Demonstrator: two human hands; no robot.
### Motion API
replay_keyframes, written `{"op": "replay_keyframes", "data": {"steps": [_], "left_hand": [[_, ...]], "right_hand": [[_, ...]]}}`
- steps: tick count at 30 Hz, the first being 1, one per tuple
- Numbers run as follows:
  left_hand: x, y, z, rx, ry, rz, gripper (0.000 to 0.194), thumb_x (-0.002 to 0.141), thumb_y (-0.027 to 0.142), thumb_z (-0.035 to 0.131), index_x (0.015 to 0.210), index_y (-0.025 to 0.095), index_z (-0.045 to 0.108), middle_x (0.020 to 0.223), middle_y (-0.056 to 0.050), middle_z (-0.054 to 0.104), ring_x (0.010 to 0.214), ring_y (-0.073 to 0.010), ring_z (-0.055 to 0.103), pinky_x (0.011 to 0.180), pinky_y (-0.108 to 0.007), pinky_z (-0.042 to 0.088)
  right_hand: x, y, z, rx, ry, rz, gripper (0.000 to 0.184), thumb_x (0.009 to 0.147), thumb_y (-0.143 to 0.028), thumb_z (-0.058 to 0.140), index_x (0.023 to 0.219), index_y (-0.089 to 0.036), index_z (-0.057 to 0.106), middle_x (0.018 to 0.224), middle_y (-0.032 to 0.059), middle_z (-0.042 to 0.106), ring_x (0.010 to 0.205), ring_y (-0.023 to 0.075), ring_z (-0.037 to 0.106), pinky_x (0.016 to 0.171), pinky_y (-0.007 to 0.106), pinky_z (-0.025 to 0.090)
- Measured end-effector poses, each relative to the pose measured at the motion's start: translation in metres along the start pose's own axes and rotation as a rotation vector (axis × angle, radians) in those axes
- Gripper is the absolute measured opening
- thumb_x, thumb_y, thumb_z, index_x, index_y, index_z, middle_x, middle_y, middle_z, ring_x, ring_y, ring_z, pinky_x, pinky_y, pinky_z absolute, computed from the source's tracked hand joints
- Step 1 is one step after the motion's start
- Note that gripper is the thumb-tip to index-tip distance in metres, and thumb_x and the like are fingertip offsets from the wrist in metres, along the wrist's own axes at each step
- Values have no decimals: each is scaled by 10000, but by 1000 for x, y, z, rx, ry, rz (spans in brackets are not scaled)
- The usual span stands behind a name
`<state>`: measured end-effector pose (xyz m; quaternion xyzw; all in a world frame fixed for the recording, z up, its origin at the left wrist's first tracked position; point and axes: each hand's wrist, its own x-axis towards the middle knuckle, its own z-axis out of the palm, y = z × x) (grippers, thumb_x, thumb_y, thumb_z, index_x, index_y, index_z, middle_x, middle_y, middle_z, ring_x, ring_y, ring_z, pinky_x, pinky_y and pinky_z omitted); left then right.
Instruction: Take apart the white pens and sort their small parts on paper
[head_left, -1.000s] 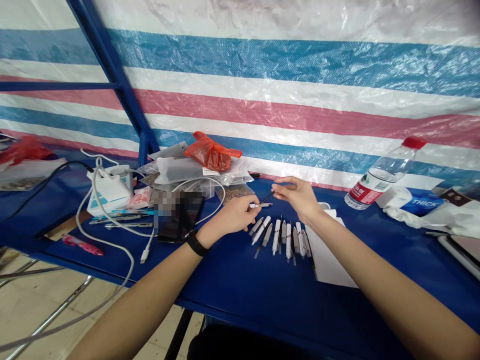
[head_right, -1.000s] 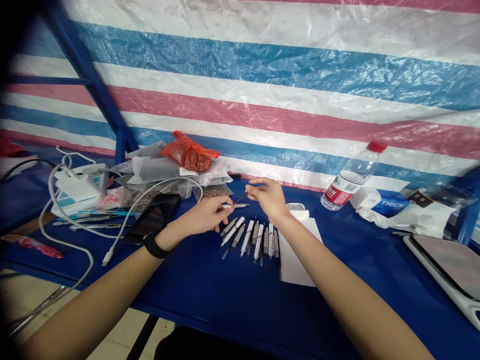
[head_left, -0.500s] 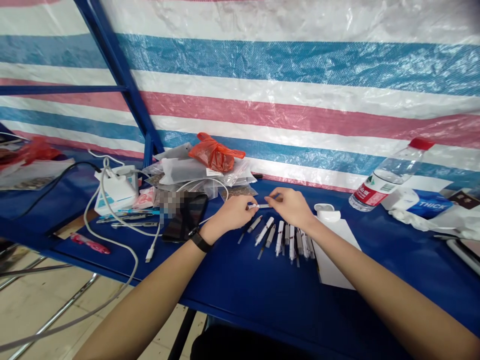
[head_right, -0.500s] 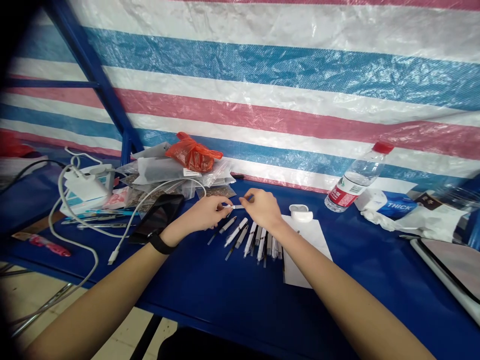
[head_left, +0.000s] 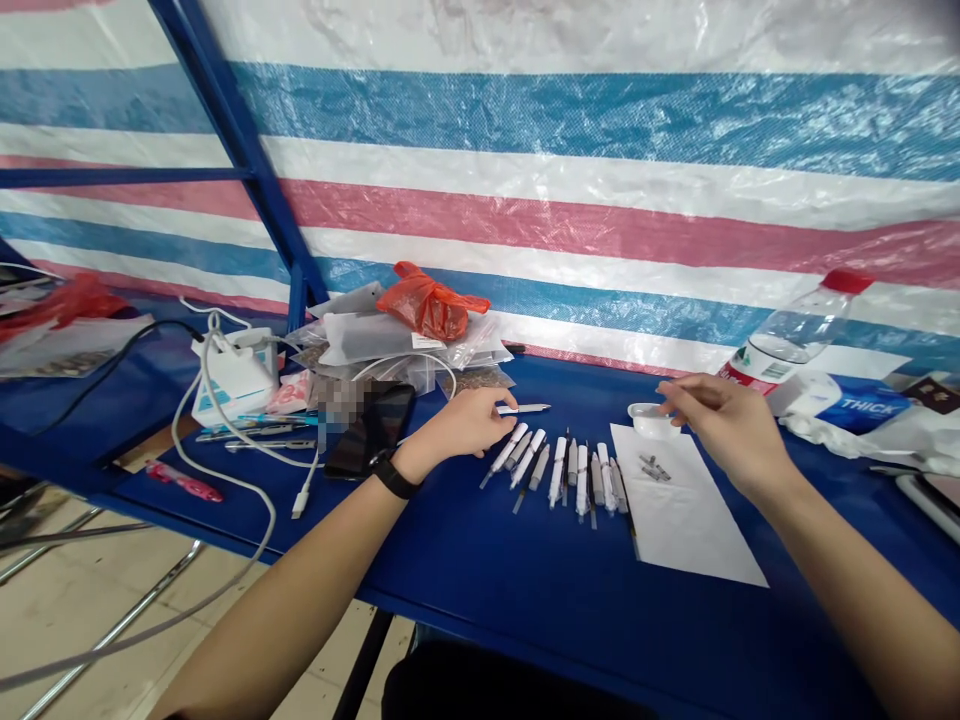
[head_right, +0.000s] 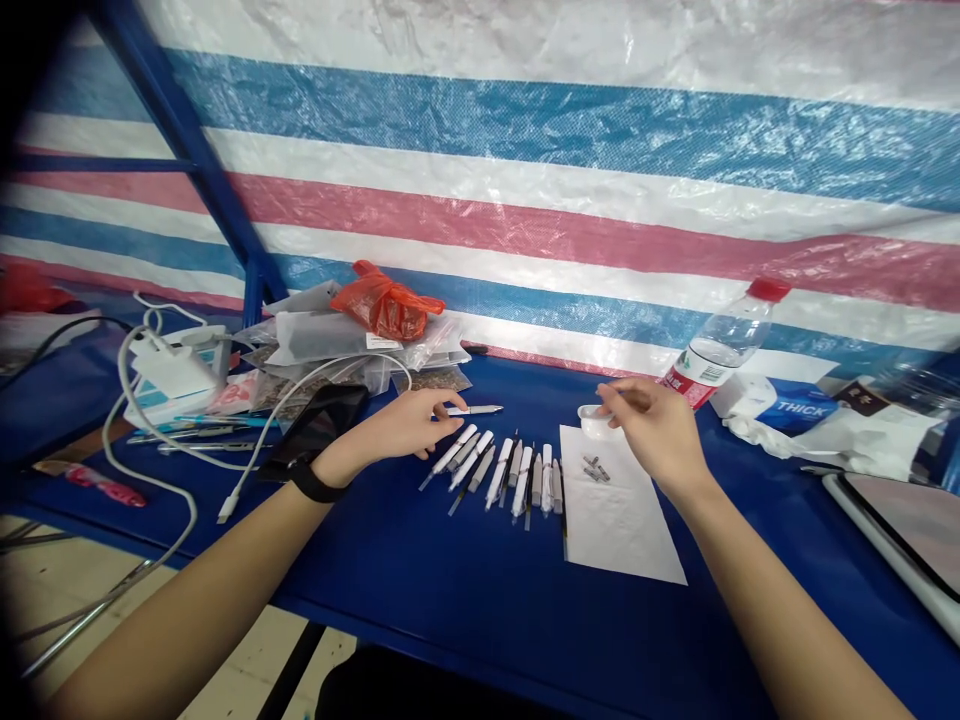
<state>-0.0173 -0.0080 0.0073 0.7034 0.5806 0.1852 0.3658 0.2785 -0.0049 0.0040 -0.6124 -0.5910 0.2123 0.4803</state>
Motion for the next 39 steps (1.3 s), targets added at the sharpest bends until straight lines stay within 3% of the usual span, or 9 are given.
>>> {"op": "replay_keyframes", "data": {"steps": [5,7,11,16,21,25,30,33,39], "left_hand": [[-2,5,-3,33,-53,-2,331,897,242,614,1208,145,673,879,-52,727,586,-151,661,517,-255,571],[-1,4,-3,182,55,34,282,907,205,577,1157,160,701,892,-54,739,660,-172,689,623,-286,588],[3,-1,-1,506,339,75,249,918,154,541,1073,158,735,1096,-105,731,1050,-269,680,923,-380,538],[8,-4,10,650,283,55,253,893,161,583,1084,186,747,1180,-104,714,1188,-328,609,970,-421,493],[8,3,14,640,287,66,161,869,146,581,929,160,729,993,-106,740,1110,-335,635,956,-437,473],[4,8,9,590,290,140,182,902,155,537,989,165,697,1039,-95,714,965,-258,670,839,-356,489],[-10,15,26,397,156,535,210,969,209,487,1081,200,664,1031,-54,668,818,-189,637,749,-308,449],[-20,20,43,374,78,623,299,1058,277,351,1125,204,633,978,-56,659,763,-192,609,665,-306,382],[-30,27,62,145,23,543,296,1085,361,326,891,224,503,683,22,517,606,-171,483,600,-302,275]], "right_hand": [[1,4,-1,-35,19,-50,431,721,-647,741,718,-219,700,617,61,699,548,218,632,573,350,506],[0,2,-1,-45,22,-49,411,734,-629,737,723,-220,698,625,60,705,556,222,643,585,355,514],[-1,-7,-4,-66,54,4,331,742,-546,730,717,-219,686,647,63,714,579,229,658,599,355,508],[-2,-13,-4,-85,51,21,289,733,-507,708,712,-221,673,623,54,696,568,232,655,604,360,501],[-9,-8,4,-113,-22,-73,416,754,-638,664,695,-227,651,602,49,678,522,220,615,567,355,470],[-22,-15,17,-106,-142,-109,574,793,-755,623,583,-221,598,515,22,593,486,177,550,528,318,413],[-45,-30,45,317,-331,127,668,735,-873,601,608,-219,557,497,-22,506,452,128,445,463,271,353],[-55,-33,54,454,-261,144,679,739,-841,646,542,-237,409,466,-63,344,434,102,314,446,270,289],[-55,-31,52,471,-178,209,731,736,-798,700,475,-250,292,440,-77,222,436,91,225,448,283,240]]}}
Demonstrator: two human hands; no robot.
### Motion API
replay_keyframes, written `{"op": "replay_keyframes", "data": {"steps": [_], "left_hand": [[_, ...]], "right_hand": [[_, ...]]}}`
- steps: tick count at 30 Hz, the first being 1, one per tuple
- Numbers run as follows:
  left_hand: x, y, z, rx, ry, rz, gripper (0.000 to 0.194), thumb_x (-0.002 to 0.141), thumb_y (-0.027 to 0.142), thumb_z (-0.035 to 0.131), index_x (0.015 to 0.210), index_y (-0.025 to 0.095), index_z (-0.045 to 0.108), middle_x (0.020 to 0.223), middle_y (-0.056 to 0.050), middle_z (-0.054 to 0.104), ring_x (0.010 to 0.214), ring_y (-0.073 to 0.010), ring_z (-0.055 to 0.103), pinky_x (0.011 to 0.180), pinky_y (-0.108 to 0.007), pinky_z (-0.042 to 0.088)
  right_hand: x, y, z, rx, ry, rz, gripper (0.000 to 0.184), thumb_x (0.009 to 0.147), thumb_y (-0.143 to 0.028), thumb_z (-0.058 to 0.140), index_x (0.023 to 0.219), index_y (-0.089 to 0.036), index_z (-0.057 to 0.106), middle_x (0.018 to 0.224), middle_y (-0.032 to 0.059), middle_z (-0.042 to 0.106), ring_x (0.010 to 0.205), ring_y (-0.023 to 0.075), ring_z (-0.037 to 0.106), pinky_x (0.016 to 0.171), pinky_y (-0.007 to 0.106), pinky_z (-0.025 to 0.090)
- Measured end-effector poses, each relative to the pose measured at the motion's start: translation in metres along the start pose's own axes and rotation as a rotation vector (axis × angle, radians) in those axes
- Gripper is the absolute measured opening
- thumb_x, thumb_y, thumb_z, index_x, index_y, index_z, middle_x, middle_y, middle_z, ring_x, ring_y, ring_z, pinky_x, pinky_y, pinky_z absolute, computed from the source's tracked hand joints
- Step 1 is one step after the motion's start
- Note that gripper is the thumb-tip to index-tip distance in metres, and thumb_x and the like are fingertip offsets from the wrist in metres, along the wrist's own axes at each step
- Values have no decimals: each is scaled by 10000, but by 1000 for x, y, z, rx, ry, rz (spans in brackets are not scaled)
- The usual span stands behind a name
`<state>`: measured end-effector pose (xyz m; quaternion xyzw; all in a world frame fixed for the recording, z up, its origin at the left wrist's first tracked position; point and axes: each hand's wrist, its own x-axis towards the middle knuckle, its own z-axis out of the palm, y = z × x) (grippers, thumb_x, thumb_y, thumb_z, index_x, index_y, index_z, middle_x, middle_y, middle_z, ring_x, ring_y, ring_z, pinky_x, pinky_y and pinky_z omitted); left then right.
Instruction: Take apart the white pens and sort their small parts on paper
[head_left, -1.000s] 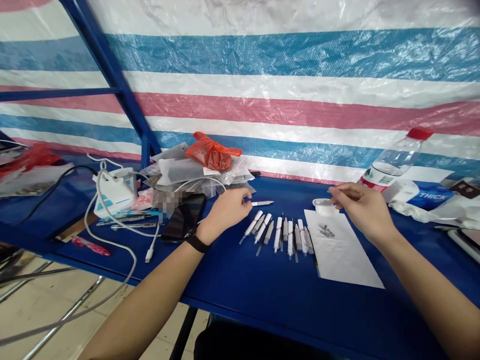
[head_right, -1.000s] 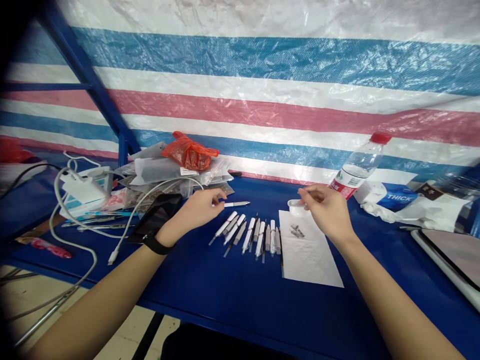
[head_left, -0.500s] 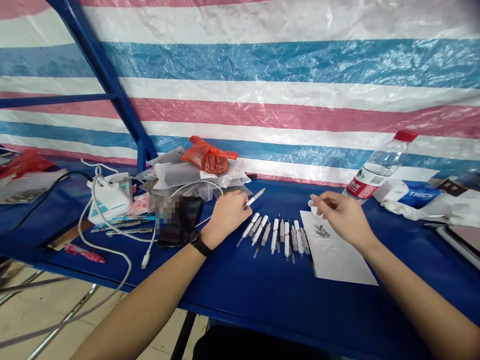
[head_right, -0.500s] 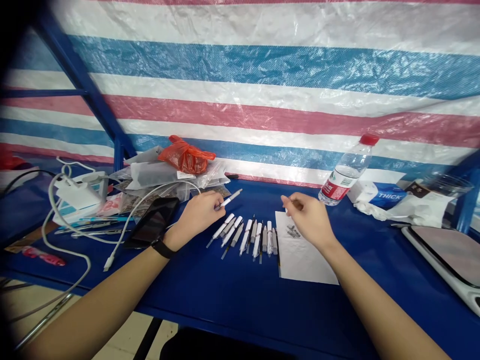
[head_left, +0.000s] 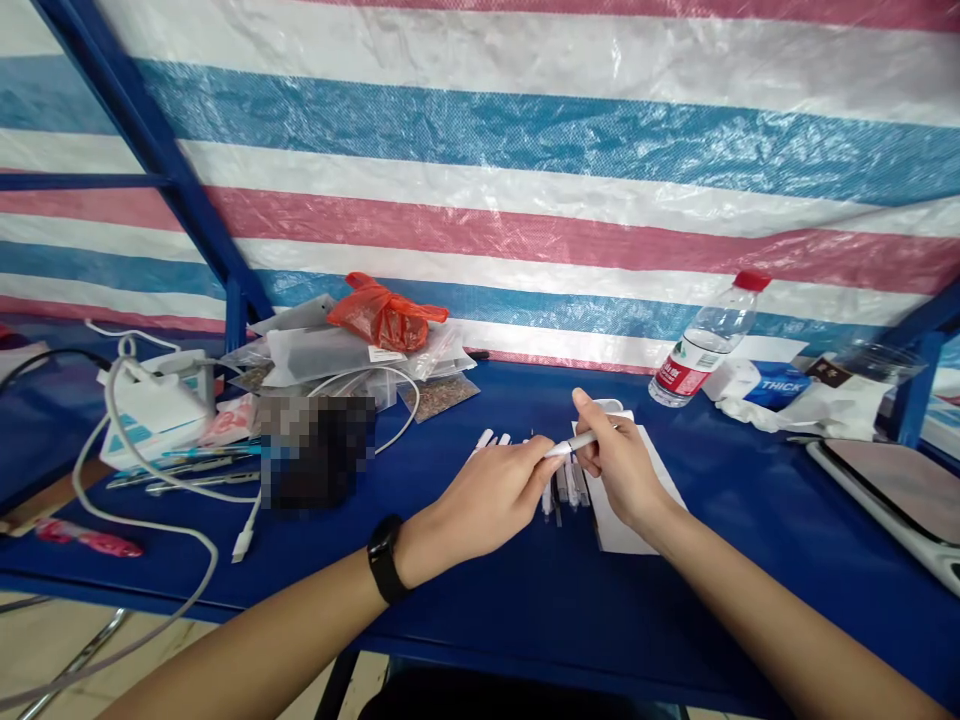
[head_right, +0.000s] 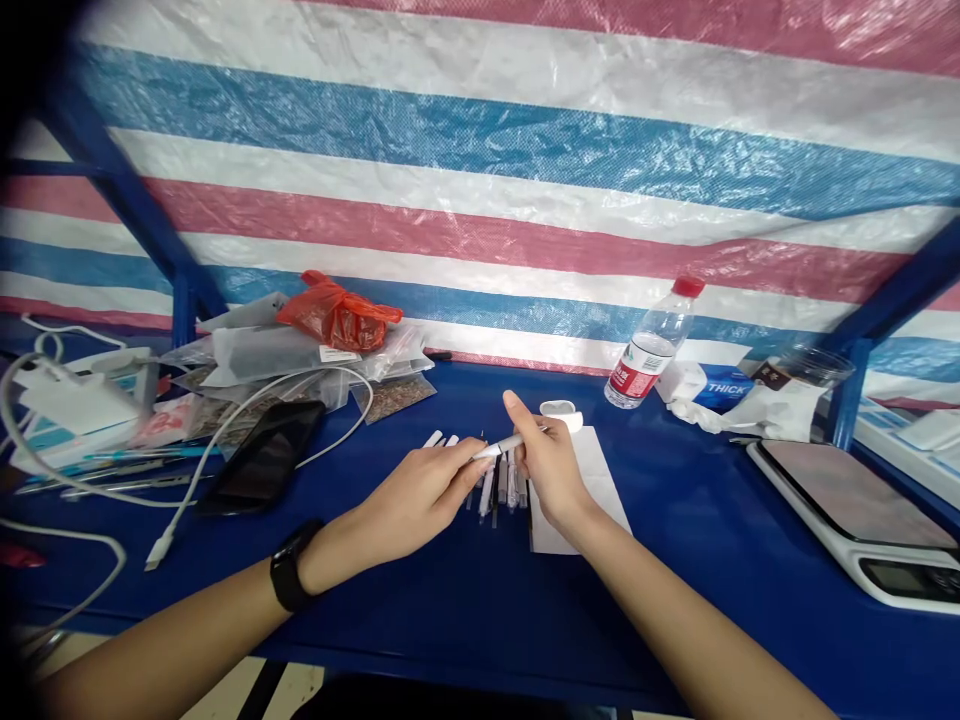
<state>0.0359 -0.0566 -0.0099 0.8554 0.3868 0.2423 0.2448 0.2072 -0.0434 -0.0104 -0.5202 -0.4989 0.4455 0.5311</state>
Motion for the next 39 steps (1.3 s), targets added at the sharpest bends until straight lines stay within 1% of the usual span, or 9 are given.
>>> {"op": "replay_keyframes", "data": {"steps": [6,11,14,20,23,26,31,36,39], "left_hand": [[0,5,-3,-360,-16,-77,318,1055,389,382,810,211,480,655,40,436,592,-132,409,599,-280,287],[-2,5,-9,-1159,-364,-259,337,998,519,511,945,194,582,570,109,249,429,-68,141,443,-231,145],[-2,6,-10,-1365,-454,-267,302,997,468,555,935,176,594,550,118,240,418,-52,99,418,-219,106],[2,4,-12,-1363,-324,-250,243,984,379,619,873,224,468,543,121,268,419,-41,120,426,-185,125],[4,-1,-10,-1292,-244,-262,226,991,398,593,899,206,519,554,108,304,426,-42,168,437,-187,162],[5,-4,-7,-1229,-202,-280,288,999,452,559,939,172,590,617,76,382,445,-40,247,450,-199,194],[5,-2,-7,-1255,-244,-309,292,1010,472,531,946,188,550,617,94,325,433,-34,168,433,-193,133],[4,-1,-9,-1300,-265,-303,227,993,416,585,940,234,459,588,113,294,431,-37,143,431,-168,127],[4,-3,-7,-1246,-250,-266,228,986,430,591,971,210,531,607,93,358,446,-44,226,437,-175,185]], "right_hand": [[-3,1,0,-60,-24,-141,718,799,-785,650,509,-249,270,468,-68,255,455,95,232,461,286,258],[-12,-14,-3,-138,-136,-293,672,920,-736,529,514,-237,336,468,-39,325,466,117,331,482,288,304],[-12,-20,-7,-125,-134,-355,648,905,-718,571,529,-234,362,492,-42,337,481,116,321,488,284,299],[0,-22,-20,-18,-129,-283,383,702,-546,859,686,-226,651,606,-21,612,530,122,480,522,270,390],[2,-27,-23,117,-207,-194,314,665,-437,895,892,-269,756,823,14,751,781,190,673,747,337,537],[0,-29,-23,164,-251,-148,410,700,-385,873,1084,-318,746,1041,33,780,1024,236,703,902,400,545],[1,-24,-22,50,-191,-174,321,724,-387,867,989,-265,732,719,-19,686,794,206,696,824,387,555],[0,-26,-23,180,-295,-124,493,720,-359,866,1180,-320,693,1079,40,769,1020,242,712,887,412,567],[-1,-25,-23,129,-290,-144,373,758,-345,862,1100,-297,721,895,-4,747,778,175,701,781,354,565]]}}
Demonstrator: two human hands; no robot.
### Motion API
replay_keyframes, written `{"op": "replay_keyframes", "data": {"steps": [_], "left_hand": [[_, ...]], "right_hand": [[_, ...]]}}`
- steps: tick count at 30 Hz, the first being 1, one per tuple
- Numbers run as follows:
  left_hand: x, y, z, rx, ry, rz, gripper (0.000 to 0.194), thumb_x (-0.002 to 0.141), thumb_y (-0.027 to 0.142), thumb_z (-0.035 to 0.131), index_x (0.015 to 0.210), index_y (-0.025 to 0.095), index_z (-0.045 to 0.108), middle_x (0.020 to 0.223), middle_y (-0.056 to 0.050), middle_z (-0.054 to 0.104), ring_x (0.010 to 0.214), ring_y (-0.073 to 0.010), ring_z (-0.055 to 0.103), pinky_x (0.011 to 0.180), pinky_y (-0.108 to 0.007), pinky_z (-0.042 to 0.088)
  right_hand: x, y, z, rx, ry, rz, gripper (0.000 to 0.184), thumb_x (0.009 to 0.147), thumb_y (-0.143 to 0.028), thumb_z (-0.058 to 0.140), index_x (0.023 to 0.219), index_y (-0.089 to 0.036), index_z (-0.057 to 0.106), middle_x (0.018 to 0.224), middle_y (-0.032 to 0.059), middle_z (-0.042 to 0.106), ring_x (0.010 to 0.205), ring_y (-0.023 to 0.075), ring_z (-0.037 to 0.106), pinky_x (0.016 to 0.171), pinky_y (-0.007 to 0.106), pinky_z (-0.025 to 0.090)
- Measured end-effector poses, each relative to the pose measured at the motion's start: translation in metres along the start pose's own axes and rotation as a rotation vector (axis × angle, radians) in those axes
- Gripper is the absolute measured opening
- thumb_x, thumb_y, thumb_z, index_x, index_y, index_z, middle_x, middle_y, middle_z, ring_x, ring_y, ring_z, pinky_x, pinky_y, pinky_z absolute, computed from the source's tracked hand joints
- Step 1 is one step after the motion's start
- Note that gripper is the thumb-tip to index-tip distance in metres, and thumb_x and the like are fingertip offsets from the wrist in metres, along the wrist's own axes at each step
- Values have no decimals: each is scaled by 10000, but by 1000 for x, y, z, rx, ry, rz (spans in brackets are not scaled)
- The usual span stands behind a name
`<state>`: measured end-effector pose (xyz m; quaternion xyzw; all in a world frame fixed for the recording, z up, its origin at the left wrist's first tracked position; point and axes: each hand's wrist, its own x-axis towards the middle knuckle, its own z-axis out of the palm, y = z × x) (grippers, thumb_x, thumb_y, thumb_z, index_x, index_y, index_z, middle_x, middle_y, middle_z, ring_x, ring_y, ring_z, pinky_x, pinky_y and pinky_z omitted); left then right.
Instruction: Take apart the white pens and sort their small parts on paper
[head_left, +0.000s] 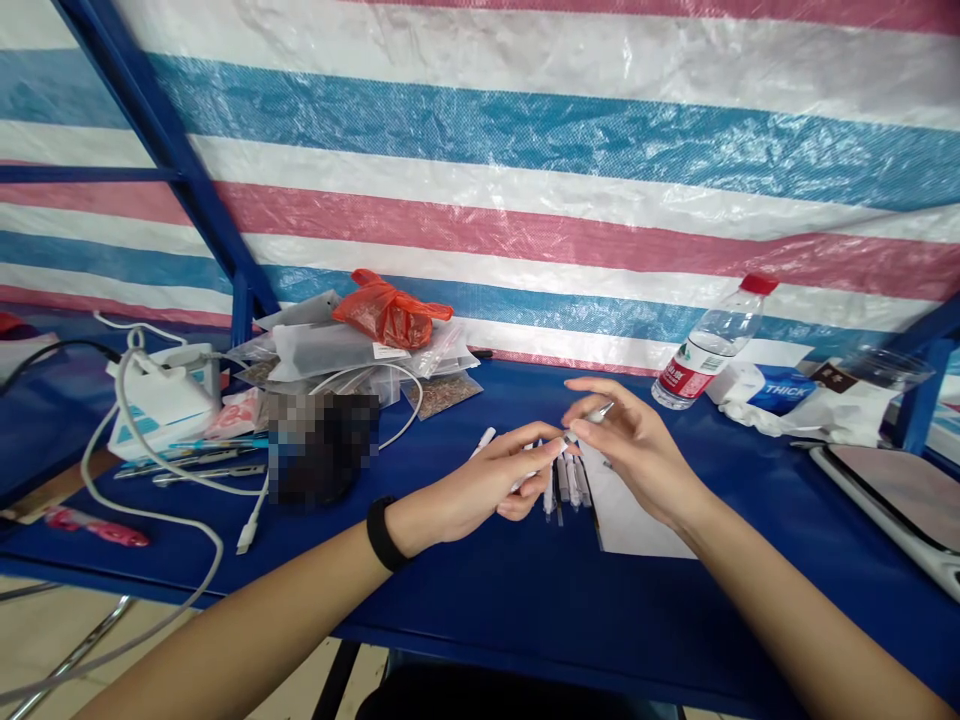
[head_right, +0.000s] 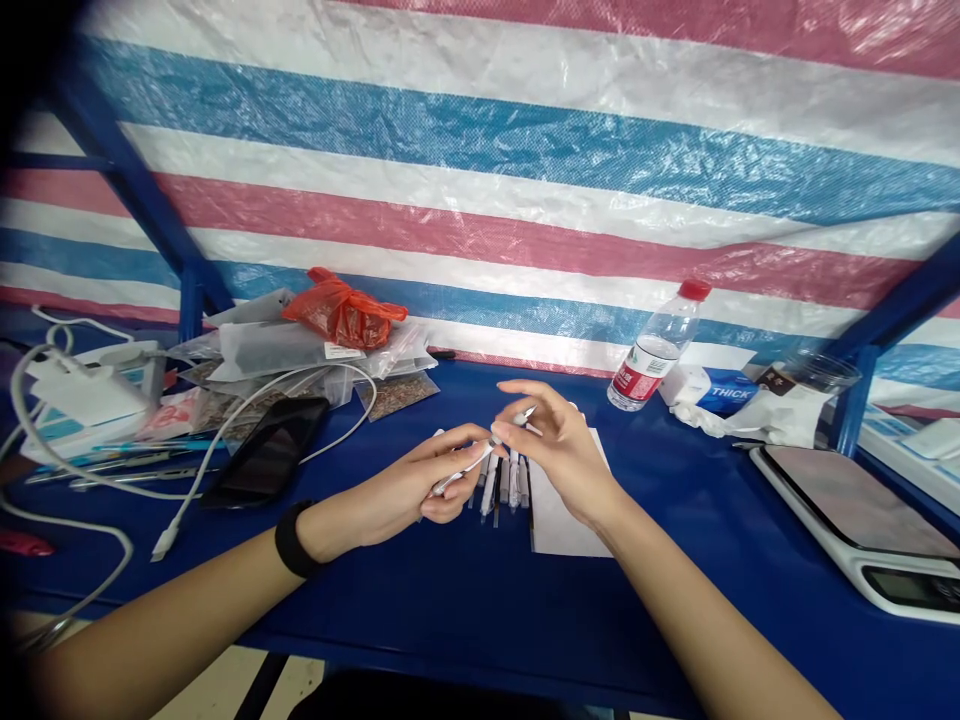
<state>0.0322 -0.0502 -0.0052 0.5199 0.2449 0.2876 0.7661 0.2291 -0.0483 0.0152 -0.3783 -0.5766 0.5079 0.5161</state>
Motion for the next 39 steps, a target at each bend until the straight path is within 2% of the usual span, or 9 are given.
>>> {"op": "replay_keyframes", "data": {"steps": [2,7,12,15,18,23,28,34,39], "left_hand": [[1,-2,-1,46,22,26,253,987,437,585,966,185,573,635,72,405,470,-49,285,451,-184,237],[3,-3,0,22,49,29,269,1008,428,537,913,177,560,626,71,396,449,-39,225,435,-189,177],[1,-1,1,-21,20,-31,232,983,431,598,951,222,503,590,107,319,430,-33,146,423,-159,128],[0,1,1,-27,-2,-61,235,1000,445,569,965,216,529,584,112,262,438,-41,125,414,-154,135],[-1,2,0,-25,-37,-72,193,1023,401,527,1010,210,555,581,111,244,447,-51,123,411,-160,137],[-2,3,1,10,-69,-70,196,1036,379,495,1068,203,574,593,105,262,447,-49,130,414,-166,131],[-2,1,0,8,-71,-75,194,1033,373,498,1067,199,575,589,106,251,444,-50,131,416,-168,126],[0,0,0,28,-9,-77,196,1034,397,507,1026,210,569,596,104,230,463,-57,125,418,-161,137],[0,1,-1,100,53,-75,224,1043,422,483,1037,219,580,592,104,208,473,-70,116,414,-164,120]], "right_hand": [[-1,0,0,28,-24,33,409,754,-320,873,1129,-296,712,811,-24,740,679,156,673,738,347,562],[-1,-1,0,83,-93,84,528,755,-306,869,1250,-345,687,1165,40,760,1099,232,705,911,394,568],[1,3,0,14,35,89,439,684,-339,918,1086,-262,759,750,-16,738,699,176,706,770,358,581],[3,1,-5,120,37,107,556,642,-270,939,1166,-299,753,893,7,806,877,219,757,873,393,582],[4,-5,-12,163,42,67,508,630,-258,947,1105,-330,780,950,1,822,975,238,763,944,415,573],[8,-12,-21,182,117,2,333,612,-321,968,903,-316,809,940,-13,817,896,191,759,891,345,600],[13,-16,-33,211,227,16,328,556,-350,999,814,-317,797,856,-37,778,768,119,705,721,230,588],[10,-7,-22,18,74,117,363,548,-411,986,810,-252,792,782,13,748,679,143,662,647,276,545],[13,-9,-25,-93,196,18,363,528,-423,966,748,-240,743,732,2,703,657,157,635,635,302,505]]}}
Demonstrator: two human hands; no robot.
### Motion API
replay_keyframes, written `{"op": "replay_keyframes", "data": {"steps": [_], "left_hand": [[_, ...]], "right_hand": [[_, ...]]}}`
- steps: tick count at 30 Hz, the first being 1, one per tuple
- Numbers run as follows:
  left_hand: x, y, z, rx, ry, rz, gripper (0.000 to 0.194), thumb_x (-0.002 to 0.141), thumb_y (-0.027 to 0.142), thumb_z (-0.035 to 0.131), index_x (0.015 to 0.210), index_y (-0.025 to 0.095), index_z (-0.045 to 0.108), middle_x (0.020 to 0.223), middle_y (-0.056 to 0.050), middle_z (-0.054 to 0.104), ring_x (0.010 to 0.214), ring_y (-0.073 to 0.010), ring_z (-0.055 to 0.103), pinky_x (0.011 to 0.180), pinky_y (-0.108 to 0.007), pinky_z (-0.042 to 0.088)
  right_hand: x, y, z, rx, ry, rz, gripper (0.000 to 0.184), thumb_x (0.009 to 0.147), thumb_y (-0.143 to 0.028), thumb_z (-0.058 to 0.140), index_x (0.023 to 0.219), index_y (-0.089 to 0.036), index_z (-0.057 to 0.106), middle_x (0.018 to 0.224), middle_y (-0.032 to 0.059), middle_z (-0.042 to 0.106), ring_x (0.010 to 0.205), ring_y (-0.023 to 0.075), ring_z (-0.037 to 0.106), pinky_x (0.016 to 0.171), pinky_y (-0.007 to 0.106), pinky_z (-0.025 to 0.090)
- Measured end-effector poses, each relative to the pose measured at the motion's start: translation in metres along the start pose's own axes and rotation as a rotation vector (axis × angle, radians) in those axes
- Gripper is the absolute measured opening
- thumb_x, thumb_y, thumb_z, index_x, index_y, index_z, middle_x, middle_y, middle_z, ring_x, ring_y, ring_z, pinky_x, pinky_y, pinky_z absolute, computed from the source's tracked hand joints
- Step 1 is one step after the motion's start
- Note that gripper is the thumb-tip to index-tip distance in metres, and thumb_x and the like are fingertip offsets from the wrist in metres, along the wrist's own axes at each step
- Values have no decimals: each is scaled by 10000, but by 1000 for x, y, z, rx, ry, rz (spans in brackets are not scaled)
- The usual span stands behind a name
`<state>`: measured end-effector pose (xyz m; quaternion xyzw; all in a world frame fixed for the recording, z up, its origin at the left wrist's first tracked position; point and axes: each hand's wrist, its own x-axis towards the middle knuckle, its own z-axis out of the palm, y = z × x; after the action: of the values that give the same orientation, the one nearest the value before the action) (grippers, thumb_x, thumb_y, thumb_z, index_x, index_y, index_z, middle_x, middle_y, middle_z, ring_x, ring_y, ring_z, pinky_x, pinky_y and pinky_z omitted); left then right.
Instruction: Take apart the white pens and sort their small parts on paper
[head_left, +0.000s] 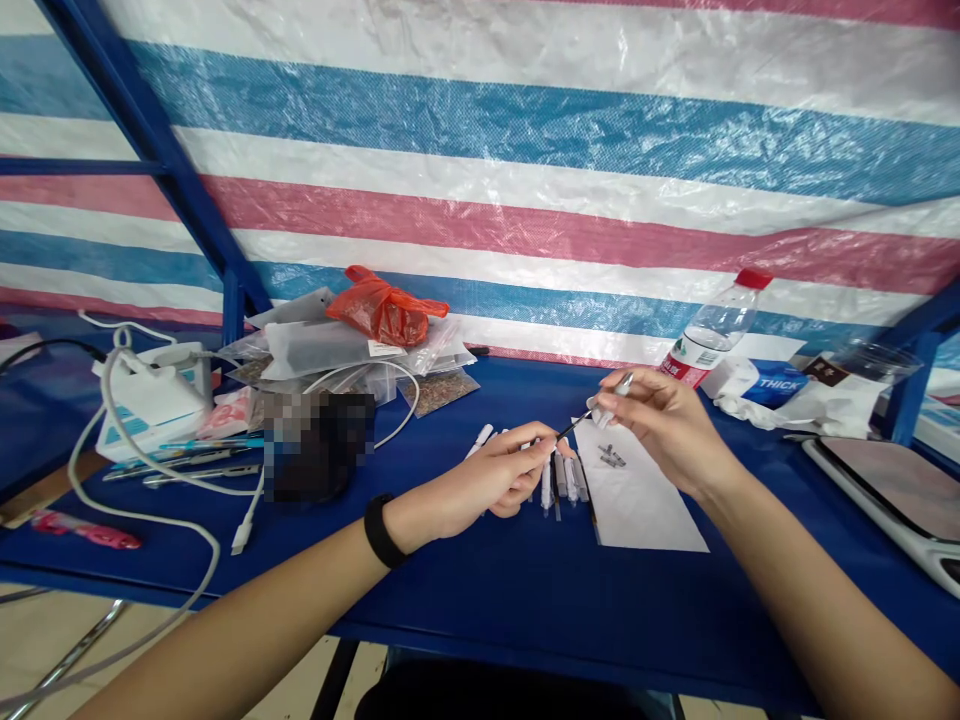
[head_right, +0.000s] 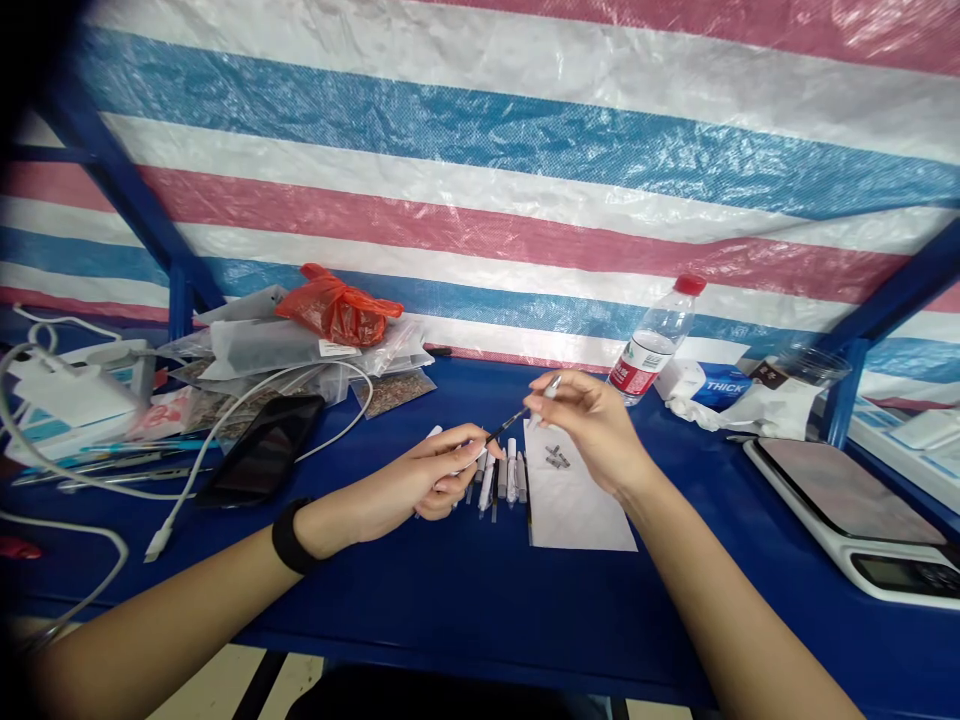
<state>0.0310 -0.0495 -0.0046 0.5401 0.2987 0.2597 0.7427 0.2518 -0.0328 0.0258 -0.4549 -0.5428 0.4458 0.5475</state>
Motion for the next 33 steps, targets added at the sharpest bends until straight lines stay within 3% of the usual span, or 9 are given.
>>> {"op": "replay_keyframes", "data": {"steps": [3,6,9,16,21,26,30,33], "left_hand": [[-1,2,-3,83,55,40,248,1047,439,472,1049,220,590,588,101,210,480,-77,134,416,-165,149],[-2,5,-6,138,109,91,260,1040,467,482,1050,228,585,591,101,192,486,-80,129,421,-168,155],[-2,6,-8,154,132,118,274,1029,493,493,1058,235,583,612,94,206,497,-81,141,425,-170,162],[0,6,-6,178,119,91,271,1034,485,477,1055,238,584,598,100,185,489,-82,132,420,-168,150],[-1,6,-6,206,131,110,287,1017,504,496,1056,234,585,613,91,238,505,-86,176,434,-171,174],[-2,8,-8,393,202,168,330,1017,519,451,1104,233,592,616,80,298,495,-99,269,459,-203,233],[-4,17,-19,933,507,382,293,1029,387,415,1142,214,623,722,17,550,593,-133,478,593,-248,350],[-7,26,-37,1235,703,368,269,1025,326,412,1142,207,622,903,-48,698,740,-186,612,670,-275,380]], "right_hand": [[7,-5,-23,-177,63,-35,353,532,-428,938,723,-227,719,761,15,714,668,165,631,629,305,477],[13,-6,-46,-490,-126,104,307,588,-424,877,729,-204,716,655,14,684,626,176,606,619,318,445],[15,0,-55,-677,-296,227,279,624,-429,803,742,-201,693,539,-24,606,573,168,551,607,317,402],[17,12,-52,-735,-427,275,267,648,-418,741,801,-208,681,504,-64,521,548,151,480,588,299,339],[17,9,-54,-658,-335,225,288,644,-421,804,798,-204,694,563,-43,586,591,157,533,615,307,381],[9,5,-32,-347,-86,73,385,597,-488,910,776,-211,712,760,15,694,728,190,648,678,334,492],[1,10,2,-146,-64,63,456,557,-522,938,806,-213,714,772,17,698,675,176,656,670,344,531],[5,16,31,-177,-147,62,417,605,-513,918,782,-212,690,699,14,692,652,181,653,645,332,505]]}}
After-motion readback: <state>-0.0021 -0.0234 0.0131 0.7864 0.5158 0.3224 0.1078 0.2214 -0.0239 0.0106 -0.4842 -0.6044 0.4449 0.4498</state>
